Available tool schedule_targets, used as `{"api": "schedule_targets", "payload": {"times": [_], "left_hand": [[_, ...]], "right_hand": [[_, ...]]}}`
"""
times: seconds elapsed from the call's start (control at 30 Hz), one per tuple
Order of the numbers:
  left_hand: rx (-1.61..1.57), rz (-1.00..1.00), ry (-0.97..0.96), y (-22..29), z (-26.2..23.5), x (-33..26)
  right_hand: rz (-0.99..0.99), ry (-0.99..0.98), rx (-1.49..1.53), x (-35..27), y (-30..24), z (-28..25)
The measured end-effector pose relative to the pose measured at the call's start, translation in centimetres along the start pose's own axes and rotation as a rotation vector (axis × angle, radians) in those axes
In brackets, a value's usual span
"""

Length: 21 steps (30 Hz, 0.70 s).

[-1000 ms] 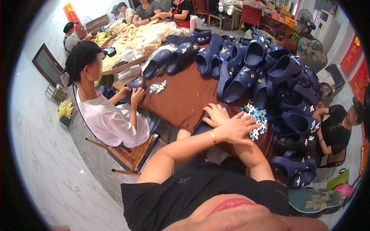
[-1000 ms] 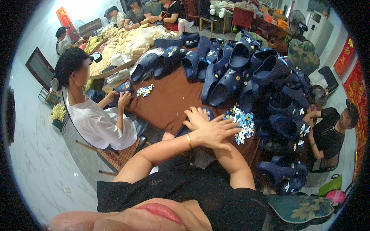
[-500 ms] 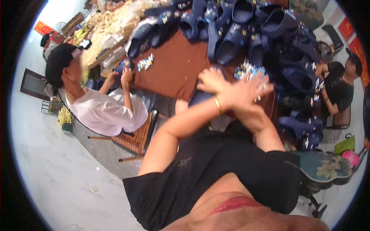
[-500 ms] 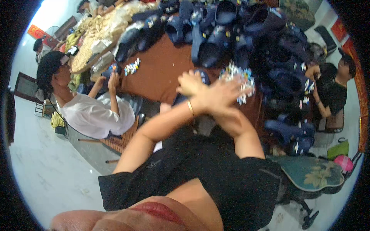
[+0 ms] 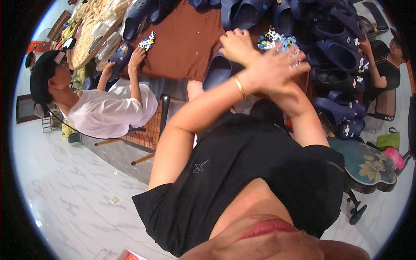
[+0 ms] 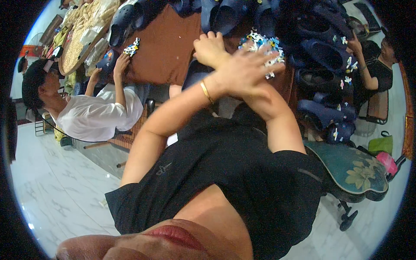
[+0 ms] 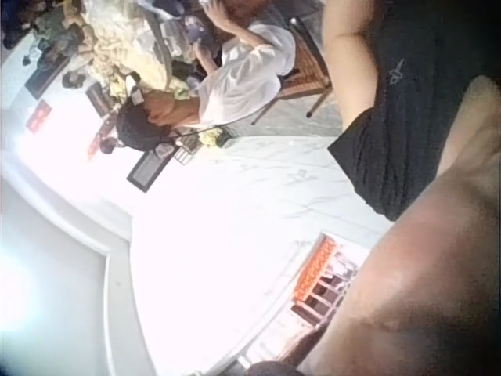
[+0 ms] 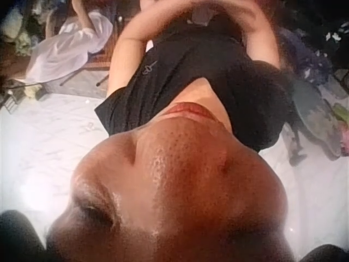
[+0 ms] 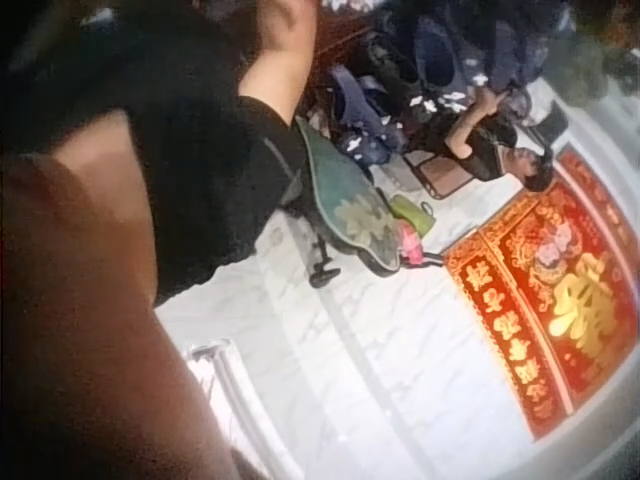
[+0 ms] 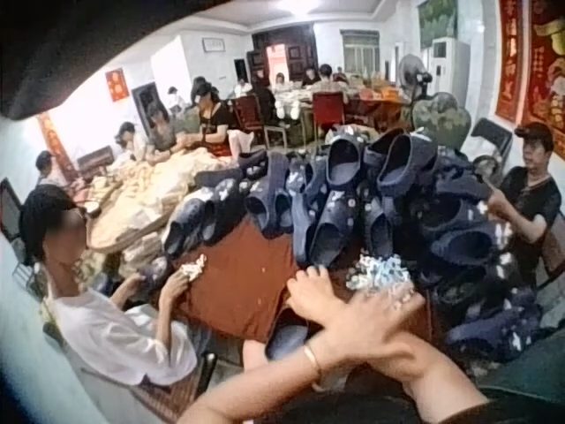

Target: Attaching decorative charms to the holes of blue clog-style shoes.

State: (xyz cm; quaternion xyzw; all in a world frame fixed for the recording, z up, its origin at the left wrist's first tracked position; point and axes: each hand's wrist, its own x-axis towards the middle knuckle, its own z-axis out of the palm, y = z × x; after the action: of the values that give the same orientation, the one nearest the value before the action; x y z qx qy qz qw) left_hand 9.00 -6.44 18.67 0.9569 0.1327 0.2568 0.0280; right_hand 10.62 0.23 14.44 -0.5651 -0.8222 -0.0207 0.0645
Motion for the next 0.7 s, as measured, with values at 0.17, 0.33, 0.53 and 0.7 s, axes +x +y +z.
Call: {"api": "schedule_targets", "payload": {"times": [0.17,0.33,0.53,0.7], "left_hand": [[0.141,-0.215,-0.016,-8.2,-0.8,-3.4],[0.111,-0.291,-0.183,-3.3,-2.7,-1.2],[0.094,-0.122,0.018,-3.8,-2.2,-0.4],[0.58,-0.483,0.115,-12.3,-4.8,-5.3]], "right_hand": [[0.028,0.008,-0.057,-1.5,-0.2,0.3],[0.042,0.156,-0.021,-1.9,-0.5,1.0],[-0.026,-0.091,-0.101,-1.1,0.7,-1.7],[0.096,-0.127,0.065,-1.4,2.4,-1.4]]}}
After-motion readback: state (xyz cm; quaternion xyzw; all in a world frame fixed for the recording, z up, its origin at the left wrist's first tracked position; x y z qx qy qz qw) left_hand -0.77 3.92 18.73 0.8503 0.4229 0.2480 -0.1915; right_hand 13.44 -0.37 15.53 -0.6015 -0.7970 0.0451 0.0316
